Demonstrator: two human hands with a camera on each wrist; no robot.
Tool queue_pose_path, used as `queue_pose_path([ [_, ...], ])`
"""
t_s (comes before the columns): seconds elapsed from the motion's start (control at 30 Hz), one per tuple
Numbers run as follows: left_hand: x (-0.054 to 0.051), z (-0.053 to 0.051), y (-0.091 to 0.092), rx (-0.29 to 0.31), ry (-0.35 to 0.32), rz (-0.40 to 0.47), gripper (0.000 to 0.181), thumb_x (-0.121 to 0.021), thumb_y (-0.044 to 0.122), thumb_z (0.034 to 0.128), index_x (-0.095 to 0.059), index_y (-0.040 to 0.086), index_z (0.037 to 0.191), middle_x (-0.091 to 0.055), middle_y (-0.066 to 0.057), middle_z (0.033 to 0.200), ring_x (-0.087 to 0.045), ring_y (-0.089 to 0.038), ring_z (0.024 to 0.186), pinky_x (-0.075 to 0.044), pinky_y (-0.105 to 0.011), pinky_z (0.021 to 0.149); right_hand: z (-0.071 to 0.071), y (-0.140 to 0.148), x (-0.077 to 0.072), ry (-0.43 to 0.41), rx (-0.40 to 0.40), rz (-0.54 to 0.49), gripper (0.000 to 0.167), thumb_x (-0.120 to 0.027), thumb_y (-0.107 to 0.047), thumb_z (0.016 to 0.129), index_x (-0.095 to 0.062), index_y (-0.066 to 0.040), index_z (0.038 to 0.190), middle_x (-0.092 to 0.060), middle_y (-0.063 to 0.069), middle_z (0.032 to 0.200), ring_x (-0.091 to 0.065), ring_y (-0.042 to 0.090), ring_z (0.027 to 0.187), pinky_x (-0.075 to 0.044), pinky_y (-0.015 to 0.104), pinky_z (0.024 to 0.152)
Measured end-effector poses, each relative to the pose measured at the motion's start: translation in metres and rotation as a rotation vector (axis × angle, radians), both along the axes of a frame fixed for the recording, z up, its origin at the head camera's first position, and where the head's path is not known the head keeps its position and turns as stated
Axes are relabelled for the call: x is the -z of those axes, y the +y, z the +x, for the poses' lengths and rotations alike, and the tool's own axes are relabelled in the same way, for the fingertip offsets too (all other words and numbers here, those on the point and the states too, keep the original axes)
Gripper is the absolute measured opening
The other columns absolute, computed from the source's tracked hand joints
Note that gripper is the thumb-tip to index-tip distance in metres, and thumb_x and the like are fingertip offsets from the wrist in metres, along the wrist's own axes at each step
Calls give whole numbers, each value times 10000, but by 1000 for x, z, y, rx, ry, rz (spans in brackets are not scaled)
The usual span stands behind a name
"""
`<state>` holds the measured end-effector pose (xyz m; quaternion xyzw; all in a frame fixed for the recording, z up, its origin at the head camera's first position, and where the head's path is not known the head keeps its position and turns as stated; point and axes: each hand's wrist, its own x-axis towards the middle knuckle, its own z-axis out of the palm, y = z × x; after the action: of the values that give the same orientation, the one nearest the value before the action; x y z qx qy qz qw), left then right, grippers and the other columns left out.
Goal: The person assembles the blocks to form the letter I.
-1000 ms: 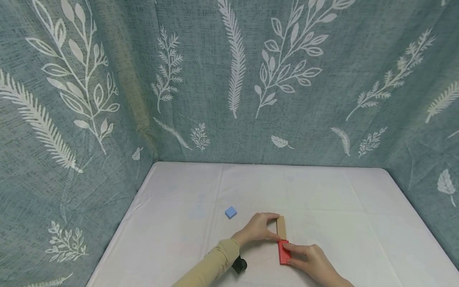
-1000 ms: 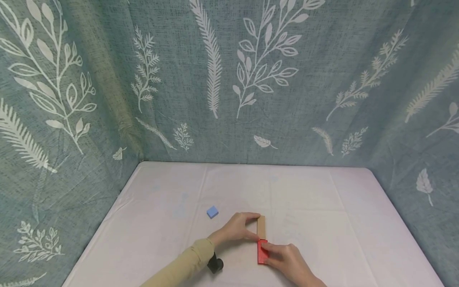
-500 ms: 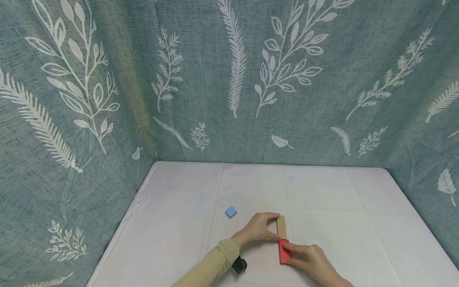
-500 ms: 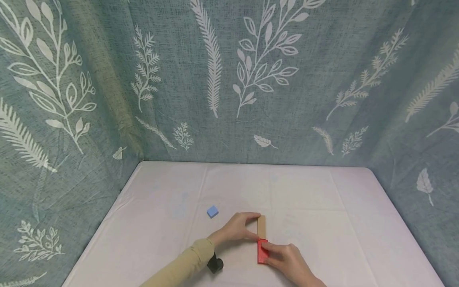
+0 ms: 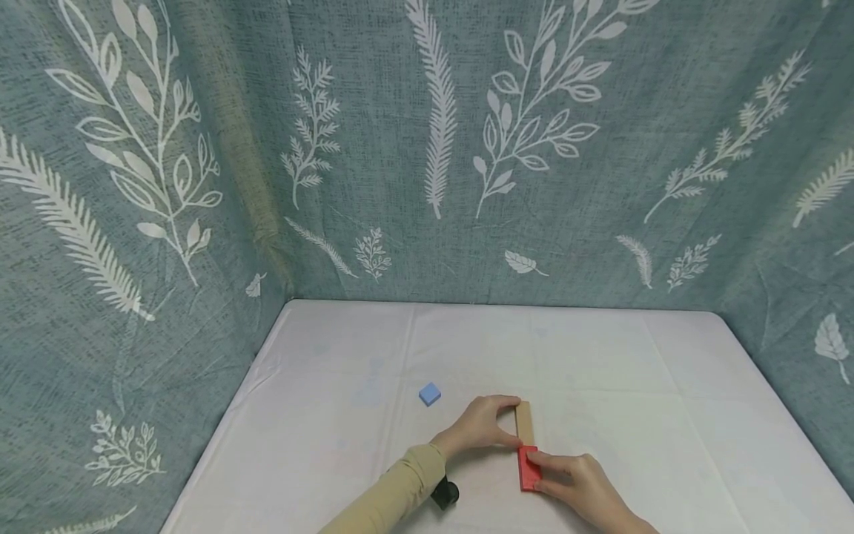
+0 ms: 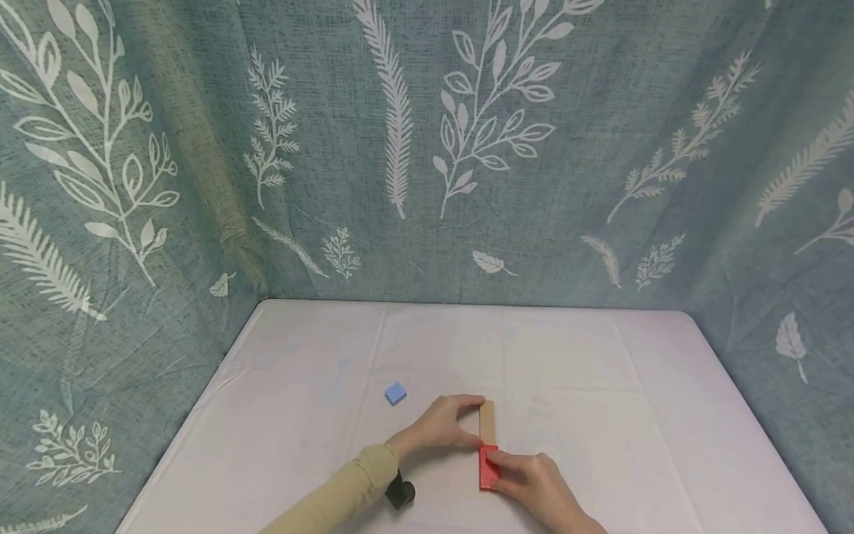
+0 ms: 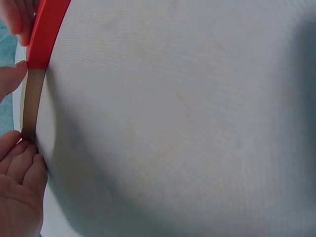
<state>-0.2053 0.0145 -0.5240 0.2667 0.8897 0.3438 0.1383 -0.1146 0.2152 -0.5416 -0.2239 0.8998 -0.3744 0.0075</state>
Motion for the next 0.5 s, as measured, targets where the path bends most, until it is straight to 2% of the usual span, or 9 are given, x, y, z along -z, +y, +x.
queue_pose_path([
  [0.5,1,0,0,20,13,-14,694,-842,284,698,-568,66,1297,-601,-44,1319,-527,-175,1264,-427,-243,1071,1,1,3,35,-6,-14,382,-751,-254,783,-708,-75,1117,-702,105,1087,-627,102,1041,-562,168,795],
])
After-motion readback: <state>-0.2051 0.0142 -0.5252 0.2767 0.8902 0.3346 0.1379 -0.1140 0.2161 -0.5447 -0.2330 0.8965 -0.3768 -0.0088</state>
